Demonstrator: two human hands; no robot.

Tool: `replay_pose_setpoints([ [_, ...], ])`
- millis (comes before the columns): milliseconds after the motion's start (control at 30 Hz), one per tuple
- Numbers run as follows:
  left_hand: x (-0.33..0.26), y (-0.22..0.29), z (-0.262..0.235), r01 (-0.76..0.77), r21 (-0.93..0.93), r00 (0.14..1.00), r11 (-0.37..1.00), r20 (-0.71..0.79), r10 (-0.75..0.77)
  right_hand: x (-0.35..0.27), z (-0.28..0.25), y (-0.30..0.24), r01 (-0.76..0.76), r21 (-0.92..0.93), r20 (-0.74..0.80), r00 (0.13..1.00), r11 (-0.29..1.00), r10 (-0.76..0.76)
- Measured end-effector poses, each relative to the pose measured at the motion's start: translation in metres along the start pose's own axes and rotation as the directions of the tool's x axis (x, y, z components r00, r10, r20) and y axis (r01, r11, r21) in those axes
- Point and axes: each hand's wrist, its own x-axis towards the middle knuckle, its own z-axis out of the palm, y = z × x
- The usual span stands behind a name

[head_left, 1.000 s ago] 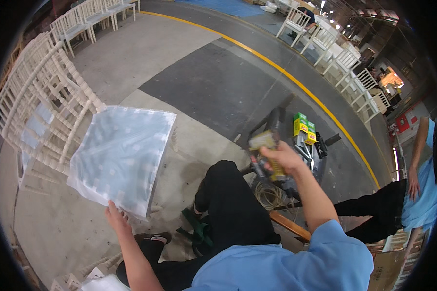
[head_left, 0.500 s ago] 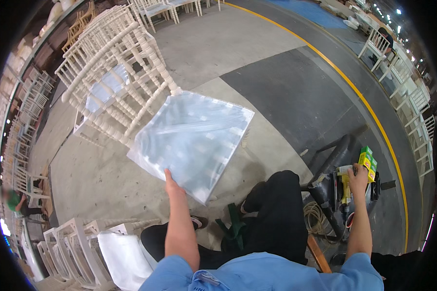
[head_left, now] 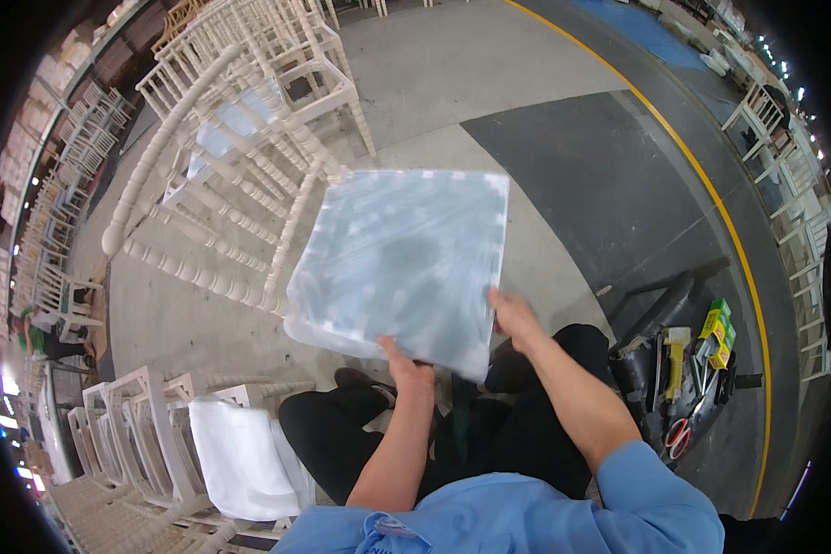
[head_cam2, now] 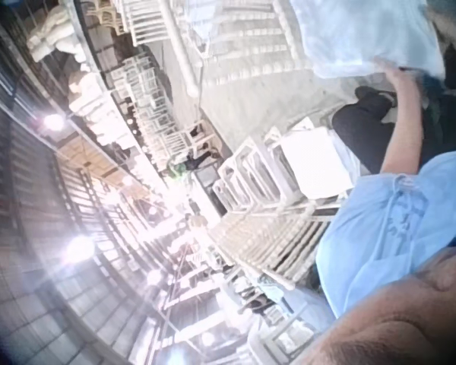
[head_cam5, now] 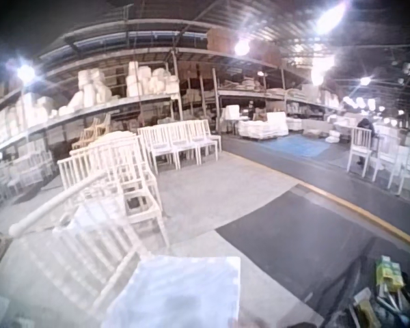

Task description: The person staples green webbing onto the seat frame of a white wooden chair. They then place a white fabric cover over the webbing and secure it with a staple gun. The person moves the finished chair to a stack and begins working on a second chair.

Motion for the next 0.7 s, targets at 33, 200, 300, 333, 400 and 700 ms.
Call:
replay_pose_setpoints([
  [33,0.002,-0.009,0.005,0.027,-0.018,0.999,0.999,-0.029,-0.028,0.010,0.001,-0.007,0.057,0.069,-0.035,0.998,0.996,-0.055],
  [200,0.004,-0.036,0.034,0.146,0.078,0.986,0.986,-0.093,-0.138,0.050,-0.033,-0.053,-0.027,0.144,0.030,0.999,0.989,0.022],
  [300,0.008,-0.021,0.025,0.230,0.268,0.973,0.936,-0.049,-0.225,0.052,-0.039,-0.054,0.012,0.184,0.023,1.000,0.983,-0.016],
  [333,0.004,-0.009,0.016,0.284,0.367,0.955,0.886,-0.029,-0.295,0.047,-0.040,-0.044,-0.002,0.153,-0.023,1.000,0.988,0.006],
  [400,-0.012,0.016,-0.005,0.328,0.535,0.942,0.779,-0.124,-0.312,0.031,-0.045,-0.023,-0.035,0.063,-0.073,0.997,0.997,0.040],
  [700,0.009,0.123,0.002,0.054,0.594,0.891,0.803,-0.392,0.230,-0.017,-0.042,0.001,-0.040,-0.092,-0.172,0.985,0.995,0.024],
])
